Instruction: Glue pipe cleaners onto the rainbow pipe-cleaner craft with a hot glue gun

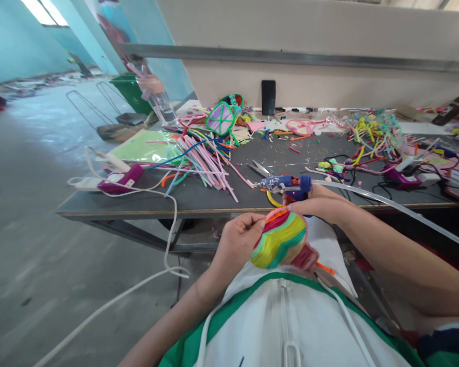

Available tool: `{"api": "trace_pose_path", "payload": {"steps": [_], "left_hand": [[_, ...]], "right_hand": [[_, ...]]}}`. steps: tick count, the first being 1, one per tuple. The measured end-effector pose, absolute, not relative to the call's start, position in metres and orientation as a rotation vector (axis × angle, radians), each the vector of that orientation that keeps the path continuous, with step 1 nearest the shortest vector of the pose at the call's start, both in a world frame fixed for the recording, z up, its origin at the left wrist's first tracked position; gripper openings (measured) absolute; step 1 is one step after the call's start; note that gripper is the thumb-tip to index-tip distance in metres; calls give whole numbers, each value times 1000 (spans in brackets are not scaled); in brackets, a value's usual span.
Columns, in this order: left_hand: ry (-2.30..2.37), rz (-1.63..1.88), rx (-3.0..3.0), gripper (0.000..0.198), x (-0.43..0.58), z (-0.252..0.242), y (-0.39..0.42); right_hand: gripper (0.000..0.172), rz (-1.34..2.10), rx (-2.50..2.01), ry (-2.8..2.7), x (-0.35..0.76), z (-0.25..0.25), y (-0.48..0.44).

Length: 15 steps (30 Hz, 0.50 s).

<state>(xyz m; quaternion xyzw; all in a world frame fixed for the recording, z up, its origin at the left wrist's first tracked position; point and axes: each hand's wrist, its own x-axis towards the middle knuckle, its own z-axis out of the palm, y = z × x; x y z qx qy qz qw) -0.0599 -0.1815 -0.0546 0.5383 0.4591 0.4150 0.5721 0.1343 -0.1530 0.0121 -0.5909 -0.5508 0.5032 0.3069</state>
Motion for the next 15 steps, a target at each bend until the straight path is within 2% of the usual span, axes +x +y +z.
{"api": "trace_pose_path", "payload": {"steps": [15], "left_hand": [[1066,985,1240,22,-58,-57,-182]], "right_hand": [[19,1344,-1479,-1423,135,-10,-148]]}}
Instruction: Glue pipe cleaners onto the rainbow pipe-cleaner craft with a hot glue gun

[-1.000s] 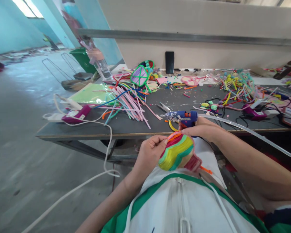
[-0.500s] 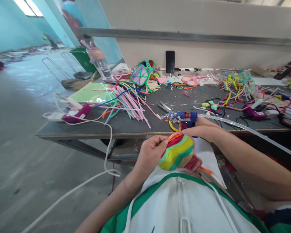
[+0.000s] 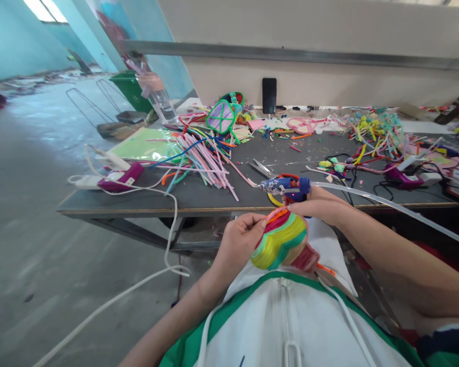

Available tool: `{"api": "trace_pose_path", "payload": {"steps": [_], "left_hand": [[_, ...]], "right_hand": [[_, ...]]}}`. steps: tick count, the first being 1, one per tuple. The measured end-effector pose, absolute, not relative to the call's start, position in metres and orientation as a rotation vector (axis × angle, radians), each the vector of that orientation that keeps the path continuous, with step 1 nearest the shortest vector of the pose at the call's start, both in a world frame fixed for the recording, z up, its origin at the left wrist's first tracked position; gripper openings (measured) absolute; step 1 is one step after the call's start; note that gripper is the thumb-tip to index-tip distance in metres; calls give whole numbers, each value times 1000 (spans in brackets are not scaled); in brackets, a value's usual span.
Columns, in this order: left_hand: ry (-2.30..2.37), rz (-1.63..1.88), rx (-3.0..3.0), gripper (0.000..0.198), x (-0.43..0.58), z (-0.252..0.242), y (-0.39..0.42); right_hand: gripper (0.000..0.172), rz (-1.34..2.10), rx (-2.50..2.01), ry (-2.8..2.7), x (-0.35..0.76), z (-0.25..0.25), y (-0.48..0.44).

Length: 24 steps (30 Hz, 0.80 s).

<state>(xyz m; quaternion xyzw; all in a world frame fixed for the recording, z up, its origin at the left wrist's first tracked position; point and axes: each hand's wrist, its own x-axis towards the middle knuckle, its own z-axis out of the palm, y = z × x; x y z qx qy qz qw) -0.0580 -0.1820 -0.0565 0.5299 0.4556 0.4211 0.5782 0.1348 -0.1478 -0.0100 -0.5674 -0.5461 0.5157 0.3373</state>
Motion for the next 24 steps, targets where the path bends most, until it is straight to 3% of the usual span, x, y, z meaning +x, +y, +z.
{"api": "trace_pose_path", "payload": {"steps": [24], "left_hand": [[1094,961,1211,25,-59,-63,-180]], "right_hand": [[21,1229,-1517,-1489,146,-13,-148]]}}
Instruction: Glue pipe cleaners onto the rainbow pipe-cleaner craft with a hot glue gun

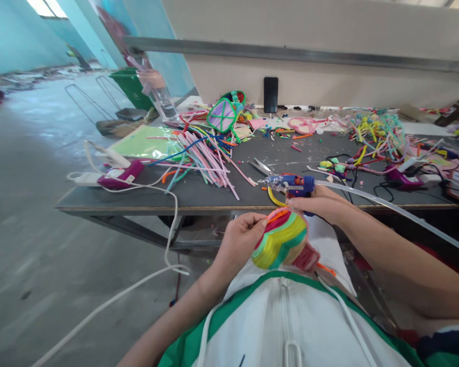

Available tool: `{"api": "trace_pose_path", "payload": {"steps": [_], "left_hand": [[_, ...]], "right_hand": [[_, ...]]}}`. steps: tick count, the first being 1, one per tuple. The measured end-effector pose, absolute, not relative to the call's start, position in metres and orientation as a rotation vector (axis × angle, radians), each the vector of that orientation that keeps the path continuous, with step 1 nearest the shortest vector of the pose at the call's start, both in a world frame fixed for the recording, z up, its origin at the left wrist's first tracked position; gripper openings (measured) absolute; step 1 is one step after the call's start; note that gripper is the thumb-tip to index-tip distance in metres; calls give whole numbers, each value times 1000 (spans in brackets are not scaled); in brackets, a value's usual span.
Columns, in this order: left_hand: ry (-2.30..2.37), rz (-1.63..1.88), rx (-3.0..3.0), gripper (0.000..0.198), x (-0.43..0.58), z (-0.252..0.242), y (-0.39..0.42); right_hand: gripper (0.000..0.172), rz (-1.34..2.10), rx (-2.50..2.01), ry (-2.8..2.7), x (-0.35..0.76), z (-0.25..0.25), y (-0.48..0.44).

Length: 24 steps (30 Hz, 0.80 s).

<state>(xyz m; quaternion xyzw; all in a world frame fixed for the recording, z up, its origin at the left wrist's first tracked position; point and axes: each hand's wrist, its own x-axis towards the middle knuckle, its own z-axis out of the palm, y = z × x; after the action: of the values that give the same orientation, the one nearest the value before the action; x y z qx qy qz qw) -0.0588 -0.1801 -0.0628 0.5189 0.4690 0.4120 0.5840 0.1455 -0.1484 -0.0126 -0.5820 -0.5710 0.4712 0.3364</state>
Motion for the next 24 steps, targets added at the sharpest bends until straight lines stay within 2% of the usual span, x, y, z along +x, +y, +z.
{"api": "trace_pose_path", "payload": {"steps": [7,15,24], "left_hand": [[1036,952,1199,28,-64,-64,-180],[1024,964,1248,28,-67,-65,-180],[1030,990,1260,26,-71,-64,-181]], "right_hand": [[26,1209,-1468,-1583,182,0,-158],[34,1163,-1719,-1764,200,11,-170],[29,1135,-1780,-1760,198,13,-165]]}}
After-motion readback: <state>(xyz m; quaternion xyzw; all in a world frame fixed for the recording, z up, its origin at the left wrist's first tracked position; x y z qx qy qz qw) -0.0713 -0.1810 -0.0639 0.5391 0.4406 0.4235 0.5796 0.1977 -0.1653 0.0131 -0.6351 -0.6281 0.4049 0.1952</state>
